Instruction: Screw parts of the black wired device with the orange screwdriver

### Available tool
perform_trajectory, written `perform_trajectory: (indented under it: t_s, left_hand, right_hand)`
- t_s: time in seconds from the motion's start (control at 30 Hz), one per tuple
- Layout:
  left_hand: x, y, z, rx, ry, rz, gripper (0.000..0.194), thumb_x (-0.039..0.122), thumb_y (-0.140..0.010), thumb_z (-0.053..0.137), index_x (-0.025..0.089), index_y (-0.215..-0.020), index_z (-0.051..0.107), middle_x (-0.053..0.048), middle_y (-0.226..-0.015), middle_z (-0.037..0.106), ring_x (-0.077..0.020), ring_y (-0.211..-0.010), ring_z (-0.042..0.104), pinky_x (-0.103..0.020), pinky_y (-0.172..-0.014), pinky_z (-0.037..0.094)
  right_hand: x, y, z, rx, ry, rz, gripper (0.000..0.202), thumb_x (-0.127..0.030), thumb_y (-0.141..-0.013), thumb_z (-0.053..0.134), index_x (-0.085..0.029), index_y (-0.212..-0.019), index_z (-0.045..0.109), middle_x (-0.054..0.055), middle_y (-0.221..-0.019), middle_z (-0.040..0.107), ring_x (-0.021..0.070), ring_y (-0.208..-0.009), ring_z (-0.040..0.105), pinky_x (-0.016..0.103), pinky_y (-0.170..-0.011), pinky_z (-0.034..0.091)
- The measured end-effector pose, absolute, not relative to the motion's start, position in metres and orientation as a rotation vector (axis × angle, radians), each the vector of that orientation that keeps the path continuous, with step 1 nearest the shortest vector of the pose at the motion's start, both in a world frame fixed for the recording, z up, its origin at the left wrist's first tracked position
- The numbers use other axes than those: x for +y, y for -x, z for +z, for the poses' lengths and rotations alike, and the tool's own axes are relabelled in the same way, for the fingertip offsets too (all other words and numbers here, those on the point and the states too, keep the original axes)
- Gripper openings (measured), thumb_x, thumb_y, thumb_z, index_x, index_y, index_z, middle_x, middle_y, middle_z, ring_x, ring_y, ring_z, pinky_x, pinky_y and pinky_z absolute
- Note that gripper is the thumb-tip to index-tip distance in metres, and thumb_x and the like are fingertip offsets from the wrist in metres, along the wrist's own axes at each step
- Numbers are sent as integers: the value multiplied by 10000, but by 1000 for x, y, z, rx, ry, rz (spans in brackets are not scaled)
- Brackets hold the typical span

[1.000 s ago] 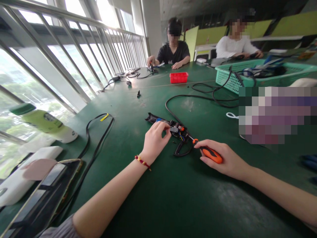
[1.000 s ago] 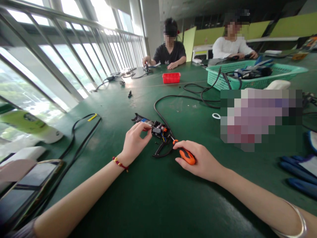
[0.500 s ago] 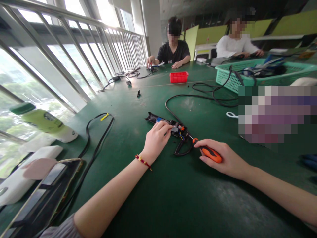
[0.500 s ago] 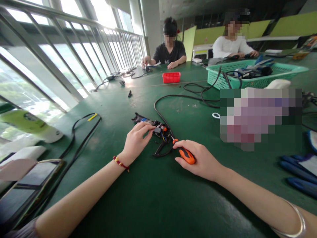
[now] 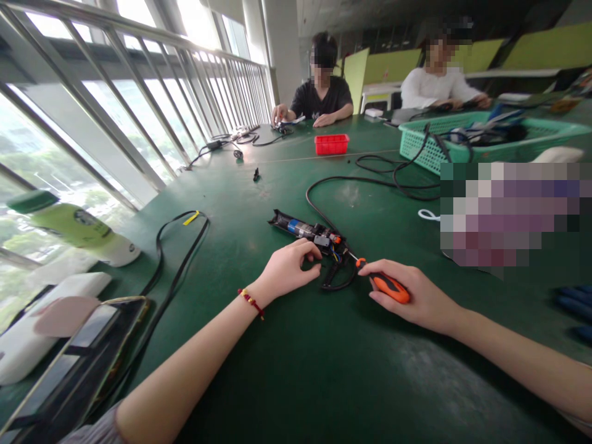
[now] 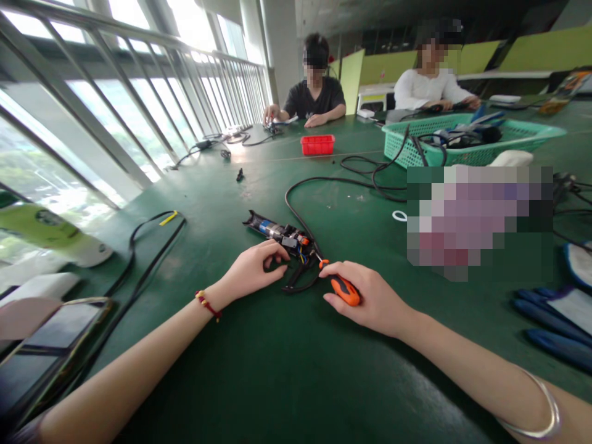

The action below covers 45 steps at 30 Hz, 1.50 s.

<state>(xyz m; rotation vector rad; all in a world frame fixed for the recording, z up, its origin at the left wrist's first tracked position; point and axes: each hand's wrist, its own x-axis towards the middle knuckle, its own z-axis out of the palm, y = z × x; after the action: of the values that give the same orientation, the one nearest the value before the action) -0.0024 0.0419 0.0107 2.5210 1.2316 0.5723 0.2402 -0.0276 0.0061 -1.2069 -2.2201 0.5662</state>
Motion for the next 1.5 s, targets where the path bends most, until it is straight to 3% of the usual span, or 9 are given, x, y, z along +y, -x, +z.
perform_trajectory:
  t_s: [0.27, 0.43, 0.53, 1.2, 1.4, 1.5]
  left_hand:
    - [44, 5, 9, 1174, -2587, 574, 91, 217, -787, 525, 224, -833, 604, 33, -843, 592, -89, -666, 534, -208, -607, 408]
    - [42, -1, 12, 1199, -2876, 888, 147, 213, -882, 440, 191, -886, 585, -25, -910, 616, -138, -846, 566, -248, -758, 437]
    - [45, -4, 13, 1177, -3062, 984, 195, 207, -916, 395, 176, -926, 587, -41, -929, 633, -147, -851, 561, -268, -766, 434]
    - [46, -10, 17, 822, -3533, 815, 208, 121, -919, 381, 139, -926, 588, -58, -910, 639, -145, -819, 569, -284, -764, 449]
    - [53, 0, 12, 1184, -3142, 950, 171, 238, -876, 465, 200, -997, 581, -58, -1075, 607, -185, -989, 547, -351, -900, 419]
    - [58, 6, 7, 1405, -2919, 952, 385, 296, -820, 521, 181, -1185, 482, -81, -1228, 540, -228, -1153, 466, -421, -1038, 319]
  right_hand:
    - [-28, -241, 6, -2229, 1208, 562, 252, -313, -820, 528, -213, -1051, 529, 24, -902, 622, 121, -772, 590, 245, -720, 458]
    - [-27, -241, 6, -2232, 1210, 555, 260, -320, -820, 525, -212, -1056, 534, 28, -915, 631, 124, -773, 599, 241, -712, 466]
    - [-27, -240, 6, -2227, 1203, 545, 265, -321, -816, 529, -213, -1058, 540, 29, -938, 632, 127, -789, 601, 243, -724, 468]
    - [-27, -241, 1, -2229, 1176, 525, 273, -319, -819, 541, -230, -1076, 525, 27, -1001, 621, 138, -866, 602, 270, -791, 473]
    - [-30, -239, 3, -1978, 1171, 461, 327, -247, -826, 522, -223, -1147, 464, 21, -908, 625, 123, -764, 621, 245, -710, 499]
    - [-31, -240, 2, -1839, 1148, 342, 243, -214, -815, 531, -220, -1057, 501, 22, -883, 628, 128, -735, 631, 252, -693, 510]
